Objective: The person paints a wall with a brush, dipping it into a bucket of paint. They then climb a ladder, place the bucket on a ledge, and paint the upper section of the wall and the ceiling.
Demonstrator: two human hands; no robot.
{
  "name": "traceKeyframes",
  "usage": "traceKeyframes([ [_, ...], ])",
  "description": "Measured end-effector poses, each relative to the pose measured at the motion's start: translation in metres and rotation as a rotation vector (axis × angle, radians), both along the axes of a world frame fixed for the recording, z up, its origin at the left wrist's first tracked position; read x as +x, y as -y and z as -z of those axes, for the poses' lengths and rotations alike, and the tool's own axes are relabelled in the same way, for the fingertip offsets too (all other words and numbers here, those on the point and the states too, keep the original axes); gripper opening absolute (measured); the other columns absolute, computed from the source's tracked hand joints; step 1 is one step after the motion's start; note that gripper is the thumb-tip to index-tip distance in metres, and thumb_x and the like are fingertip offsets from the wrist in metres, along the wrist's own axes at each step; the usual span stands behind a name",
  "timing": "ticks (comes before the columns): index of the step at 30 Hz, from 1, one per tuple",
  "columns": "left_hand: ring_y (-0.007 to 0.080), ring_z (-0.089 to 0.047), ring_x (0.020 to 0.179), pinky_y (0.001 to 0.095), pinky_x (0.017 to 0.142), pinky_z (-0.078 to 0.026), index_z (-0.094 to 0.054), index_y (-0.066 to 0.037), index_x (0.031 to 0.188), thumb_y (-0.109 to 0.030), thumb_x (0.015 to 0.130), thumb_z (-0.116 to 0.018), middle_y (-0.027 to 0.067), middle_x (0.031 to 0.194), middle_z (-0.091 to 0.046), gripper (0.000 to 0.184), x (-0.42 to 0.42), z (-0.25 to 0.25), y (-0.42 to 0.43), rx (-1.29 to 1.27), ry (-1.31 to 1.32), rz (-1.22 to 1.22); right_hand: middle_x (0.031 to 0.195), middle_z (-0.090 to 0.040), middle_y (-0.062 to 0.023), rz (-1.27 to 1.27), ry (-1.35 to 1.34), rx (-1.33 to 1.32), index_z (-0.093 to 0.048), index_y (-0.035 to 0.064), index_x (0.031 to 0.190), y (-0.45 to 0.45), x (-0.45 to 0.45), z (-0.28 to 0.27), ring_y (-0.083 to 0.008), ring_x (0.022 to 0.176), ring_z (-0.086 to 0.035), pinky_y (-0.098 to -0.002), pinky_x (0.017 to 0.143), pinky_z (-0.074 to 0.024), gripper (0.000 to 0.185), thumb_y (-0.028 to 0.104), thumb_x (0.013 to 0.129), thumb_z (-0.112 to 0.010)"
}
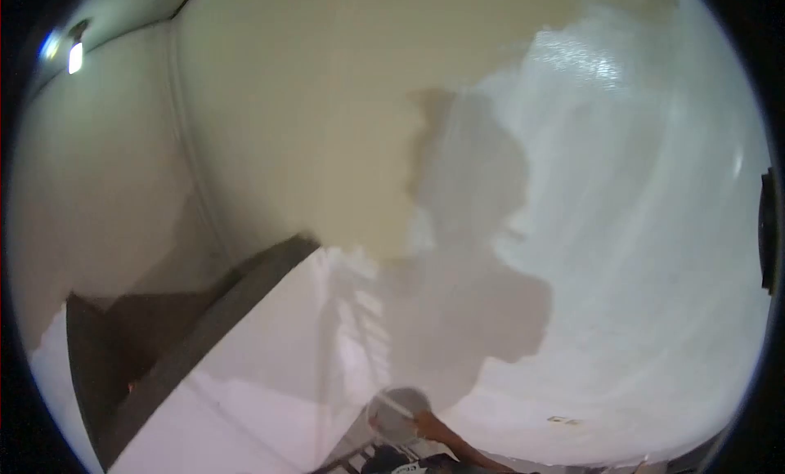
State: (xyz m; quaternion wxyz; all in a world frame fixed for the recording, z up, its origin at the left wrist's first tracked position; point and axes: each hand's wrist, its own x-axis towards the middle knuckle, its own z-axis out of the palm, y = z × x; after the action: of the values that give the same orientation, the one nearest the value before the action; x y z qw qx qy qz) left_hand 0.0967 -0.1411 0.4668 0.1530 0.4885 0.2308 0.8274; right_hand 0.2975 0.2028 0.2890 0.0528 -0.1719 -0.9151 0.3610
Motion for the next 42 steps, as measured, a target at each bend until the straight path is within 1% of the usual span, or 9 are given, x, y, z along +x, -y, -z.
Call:
traceKeyframes([
  [6,0.0234,-0.054,0.055,0.034,0.048,-0.04,-0.045,-0.001,0.095,-0.025,0.088,-0.047,0.0125,0.072,-0.054,0.024,0.034,0.008,0.026,-0.194,0.102,-0.226,0.071,-0.056,-0.0191,0.392,0.389,-0.317,-0.062,0.003,0.103,0.008,0.046,-0.032,-0.0316,0.061,-0.055,-0.0431,0.057,-0.0426,0.033,0.025,0.078,-0.057],
  [10,0.0236,-0.055,0.056,0.0346,0.049,-0.041,-0.045,-0.001,0.099,-0.025,0.088,-0.048,0.0129,0.074,-0.055,0.027,0.041,0.008,0.03,-0.274,0.153,-0.331,0.062,-0.057,-0.0139,0.44,-0.104,-0.224,-0.062,-0.0059,0.091,0.007,0.077,-0.023,-0.0209,0.054,-0.054,-0.0363,0.052,-0.0424,0.041,0.033,0.087,-0.052],
  [17,0.0241,-0.055,0.058,0.0358,0.05,-0.042,-0.045,-0.001,0.106,-0.025,0.086,-0.051,0.0137,0.077,-0.057,0.033,0.043,0.017,0.032,-0.345,0.234,-0.407,0.068,-0.062,-0.016,0.712,0.06,-0.476,-0.062,-0.0084,0.089,0.008,0.11,-0.012,-0.0221,0.06,-0.058,-0.0391,0.056,-0.0448,0.044,0.035,0.084,-0.057],
  [24,0.0246,-0.056,0.06,0.0369,0.052,-0.043,-0.044,0.0,0.114,-0.025,0.084,-0.054,0.0145,0.08,-0.059,0.04,0.042,0.026,0.039,-0.399,0.303,-0.484,0.085,-0.062,-0.0147,0.573,-0.019,-0.667,-0.059,-0.0084,0.099,0.013,0.078,-0.052,-0.0204,0.074,-0.06,-0.0331,0.058,-0.0491,0.038,0.027,0.086,-0.055],
  [33,0.0252,-0.058,0.062,0.0384,0.055,-0.044,-0.044,0.001,0.123,-0.025,0.082,-0.058,0.0154,0.084,-0.061,0.05,0.017,0.052,0.031,-0.367,0.535,-0.57,0.06,-0.056,-0.0042,0.297,0.253,-0.45,-0.061,-0.0044,0.073,0.02,0.014,-0.084,-0.0117,0.053,-0.049,-0.0292,0.05,-0.0395,0.038,0.033,0.078,-0.065],
  [34,0.0235,-0.057,0.048,0.0334,0.039,-0.046,-0.038,0.0,0.128,-0.029,0.082,-0.061,0.0146,0.076,-0.061,0.058,0.011,0.044,0.022,-0.137,0.757,-0.505,0.058,-0.055,-0.0037,0.256,0.283,-0.415,-0.061,-0.0039,0.072,0.024,0.0,-0.099,-0.0112,0.053,-0.049,-0.0288,0.049,-0.0394,0.038,0.033,0.078,-0.064],
  [35,0.0255,-0.06,0.057,0.0336,0.05,-0.05,-0.042,0.003,0.123,-0.026,0.084,-0.058,0.0169,0.079,-0.062,0.051,-0.015,0.029,0.025,-0.37,0.372,-0.205,0.057,-0.055,-0.0033,0.219,0.313,-0.377,-0.061,-0.0034,0.071,0.024,-0.015,-0.111,-0.0107,0.053,-0.049,-0.0285,0.049,-0.0393,0.038,0.034,0.078,-0.064],
  [39,0.0235,-0.06,0.089,0.0342,0.078,-0.049,-0.045,0.005,0.12,-0.027,0.088,-0.053,0.016,0.103,-0.06,0.046,-0.076,0.012,0.005,-0.976,0.371,0.087,0.054,-0.054,-0.0038,0.109,0.251,-0.363,-0.061,-0.0018,0.064,0.018,-0.075,-0.176,-0.0102,0.051,-0.049,-0.0292,0.049,-0.0403,0.043,0.038,0.08,-0.061],
  [42,0.0221,-0.058,0.092,0.0361,0.082,-0.048,-0.048,0.0,0.119,-0.021,0.087,-0.057,0.0137,0.1,-0.061,0.039,-0.113,-0.019,-0.003,-1.043,0.059,-0.275,0.052,-0.053,-0.0031,-0.08,0.1,-0.307,-0.059,-0.0014,0.062,0.02,-0.132,-0.246,-0.01,0.049,-0.048,-0.0287,0.046,-0.0389,0.042,0.036,0.081,-0.059],
])
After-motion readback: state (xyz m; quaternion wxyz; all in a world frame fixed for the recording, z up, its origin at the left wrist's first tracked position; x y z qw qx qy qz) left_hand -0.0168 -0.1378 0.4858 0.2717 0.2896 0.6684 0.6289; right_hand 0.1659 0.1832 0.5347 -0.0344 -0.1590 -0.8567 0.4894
